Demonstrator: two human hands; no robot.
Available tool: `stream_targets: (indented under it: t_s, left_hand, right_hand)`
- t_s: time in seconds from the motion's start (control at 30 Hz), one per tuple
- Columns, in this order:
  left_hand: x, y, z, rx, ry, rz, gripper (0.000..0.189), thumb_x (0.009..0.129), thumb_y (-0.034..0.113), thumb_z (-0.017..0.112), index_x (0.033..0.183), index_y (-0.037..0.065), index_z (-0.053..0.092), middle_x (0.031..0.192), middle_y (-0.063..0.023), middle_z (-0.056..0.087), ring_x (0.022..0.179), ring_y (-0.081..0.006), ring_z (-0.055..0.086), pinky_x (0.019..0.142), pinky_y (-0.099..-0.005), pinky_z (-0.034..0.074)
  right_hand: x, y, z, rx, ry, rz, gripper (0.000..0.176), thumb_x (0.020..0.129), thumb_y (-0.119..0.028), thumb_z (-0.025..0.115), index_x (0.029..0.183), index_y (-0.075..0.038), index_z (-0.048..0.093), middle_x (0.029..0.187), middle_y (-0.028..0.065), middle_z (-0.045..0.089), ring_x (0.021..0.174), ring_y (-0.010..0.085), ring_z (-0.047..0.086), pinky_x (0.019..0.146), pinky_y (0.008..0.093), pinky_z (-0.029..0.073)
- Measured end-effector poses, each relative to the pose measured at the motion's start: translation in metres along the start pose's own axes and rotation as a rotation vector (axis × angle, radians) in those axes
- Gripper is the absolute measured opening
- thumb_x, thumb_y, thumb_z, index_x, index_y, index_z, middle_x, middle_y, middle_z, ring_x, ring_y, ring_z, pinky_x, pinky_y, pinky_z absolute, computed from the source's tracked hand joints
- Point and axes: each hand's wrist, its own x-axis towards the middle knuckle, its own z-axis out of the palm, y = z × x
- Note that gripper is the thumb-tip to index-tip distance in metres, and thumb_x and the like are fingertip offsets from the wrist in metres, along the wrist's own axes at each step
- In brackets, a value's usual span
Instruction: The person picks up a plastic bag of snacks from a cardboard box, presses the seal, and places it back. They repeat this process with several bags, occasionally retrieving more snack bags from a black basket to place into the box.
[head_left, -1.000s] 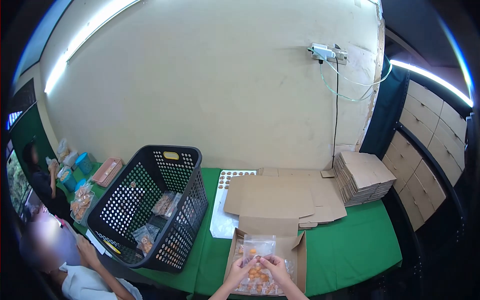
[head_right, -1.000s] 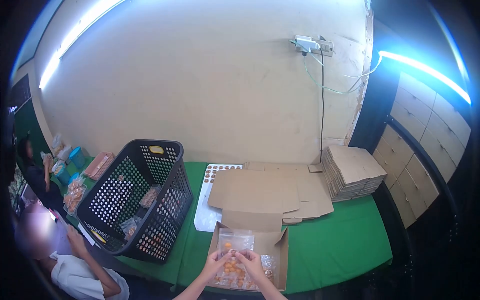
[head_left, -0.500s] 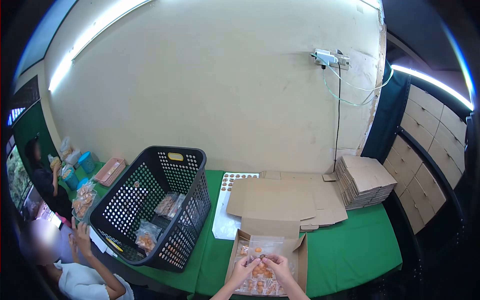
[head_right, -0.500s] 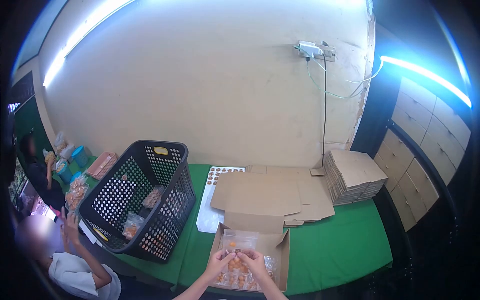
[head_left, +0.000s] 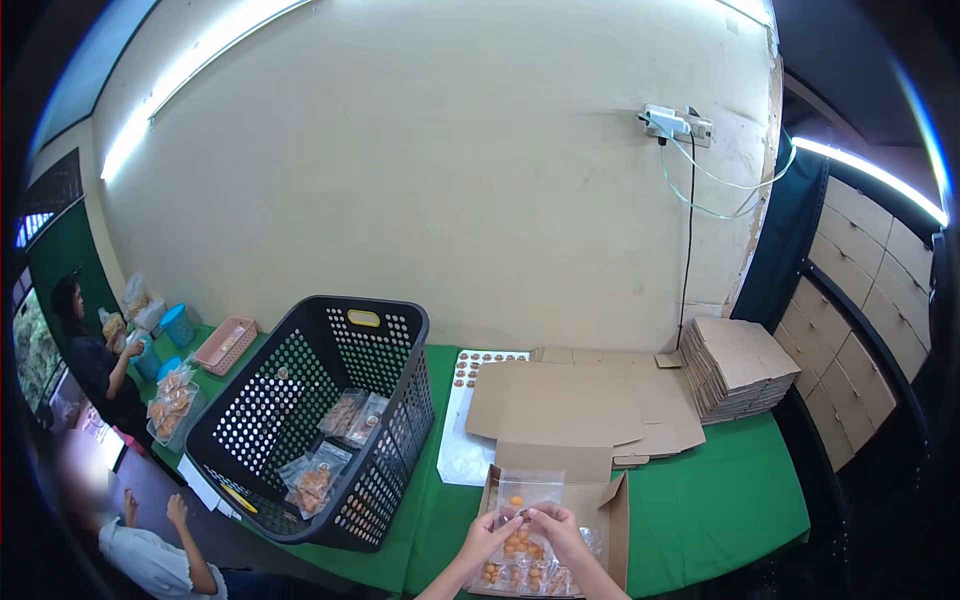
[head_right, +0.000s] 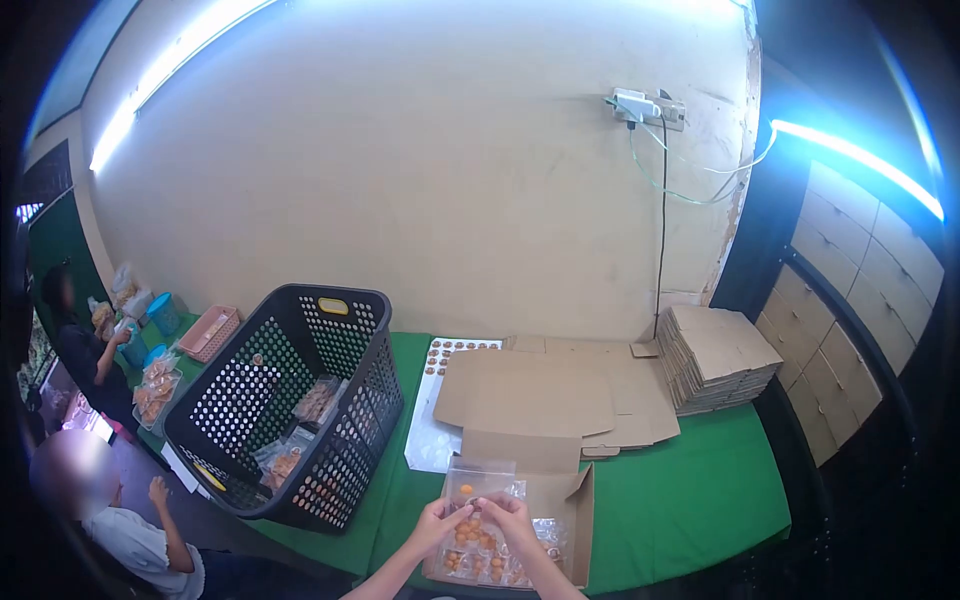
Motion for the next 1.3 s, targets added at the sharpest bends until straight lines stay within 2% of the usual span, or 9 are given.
stream_targets:
  t_s: [0.1,0.43,0.53,0.63,0.73,0.93,1.13,1.23,1.3]
  left_hand:
    - [-0.002,-0.004,-0.006,-0.010,-0.007,-0.056,0.021,0.083,0.016,0.058,0.096,0.000,0.057,0.086,-0.0022,0.059,0.080,-0.0076,0.056,0.069,-0.0191,0.044]
    - [0.031,0.007,-0.037,-0.142,0.038,-0.034,0.019,0.084,0.016,0.055,0.096,0.001,0.056,0.087,-0.0015,0.059,0.076,-0.0077,0.055,0.069,-0.0214,0.045]
    - [0.035,0.010,-0.044,-0.094,0.098,0.011,0.016,0.084,0.015,0.055,0.092,0.001,0.057,0.085,-0.0013,0.059,0.077,-0.0074,0.055,0.069,-0.0208,0.045]
    - [0.036,0.008,-0.053,-0.094,0.106,0.027,0.017,0.084,0.016,0.055,0.093,0.001,0.057,0.085,-0.0022,0.059,0.077,-0.0074,0.055,0.069,-0.0206,0.044]
    - [0.034,0.000,-0.053,0.023,0.114,-0.030,0.020,0.083,0.017,0.056,0.094,0.000,0.057,0.086,-0.0034,0.060,0.078,-0.0080,0.055,0.069,-0.0207,0.044]
    - [0.034,0.013,-0.046,-0.102,0.071,0.012,0.021,0.081,0.015,0.060,0.092,-0.003,0.058,0.085,-0.0036,0.060,0.077,-0.0075,0.055,0.071,-0.0204,0.045]
    - [0.028,0.003,-0.028,0.075,0.028,0.042,0.021,0.081,0.015,0.059,0.092,-0.002,0.060,0.084,-0.0042,0.062,0.076,-0.0085,0.057,0.071,-0.0211,0.046]
    - [0.018,0.000,-0.019,0.242,-0.045,0.067,0.021,0.081,0.015,0.059,0.095,-0.001,0.060,0.085,-0.0051,0.062,0.078,-0.0092,0.058,0.072,-0.0215,0.046]
    - [0.013,-0.003,-0.014,0.156,-0.056,0.050,0.021,0.081,0.015,0.060,0.094,-0.001,0.060,0.085,-0.0052,0.062,0.078,-0.0094,0.058,0.072,-0.0215,0.046]
  right_hand:
    - [0.006,0.001,-0.003,-0.123,-0.084,-0.115,0.011,0.078,-0.011,0.061,0.084,-0.002,0.061,0.076,0.0023,0.061,0.070,0.0070,0.054,0.065,0.0212,0.043]
    - [0.035,0.011,0.034,0.000,-0.043,-0.078,0.012,0.077,-0.008,0.061,0.086,-0.001,0.061,0.076,0.0012,0.060,0.064,0.0047,0.050,0.059,0.0198,0.041]
    - [0.045,0.024,0.043,0.068,-0.015,-0.076,0.018,0.078,-0.013,0.062,0.090,0.000,0.058,0.081,0.0038,0.061,0.074,0.0087,0.055,0.067,0.0215,0.044]
    - [0.043,0.036,0.041,-0.101,-0.010,-0.088,0.019,0.078,-0.012,0.062,0.092,0.001,0.057,0.081,0.0046,0.061,0.073,0.0091,0.056,0.066,0.0215,0.044]
    - [0.038,0.056,0.042,-0.022,0.150,-0.071,0.019,0.077,-0.011,0.064,0.091,0.001,0.058,0.080,0.0052,0.061,0.071,0.0095,0.056,0.066,0.0220,0.045]
    - [0.022,0.072,0.018,-0.032,0.058,-0.110,0.017,0.075,-0.008,0.065,0.089,0.001,0.059,0.082,0.0061,0.061,0.074,0.0109,0.057,0.069,0.0234,0.046]
    - [0.006,0.027,0.005,-0.088,-0.027,-0.148,0.020,0.074,-0.008,0.065,0.092,0.000,0.059,0.084,0.0047,0.062,0.077,0.0110,0.056,0.068,0.0228,0.043]
    - [0.009,0.014,-0.002,-0.086,0.013,-0.138,0.017,0.073,-0.010,0.066,0.086,0.001,0.062,0.078,0.0048,0.061,0.074,0.0115,0.056,0.069,0.0236,0.042]
    - [0.008,0.009,-0.003,-0.128,0.042,-0.156,0.013,0.073,-0.010,0.065,0.080,0.001,0.062,0.075,0.0056,0.061,0.071,0.0118,0.056,0.068,0.0228,0.042]
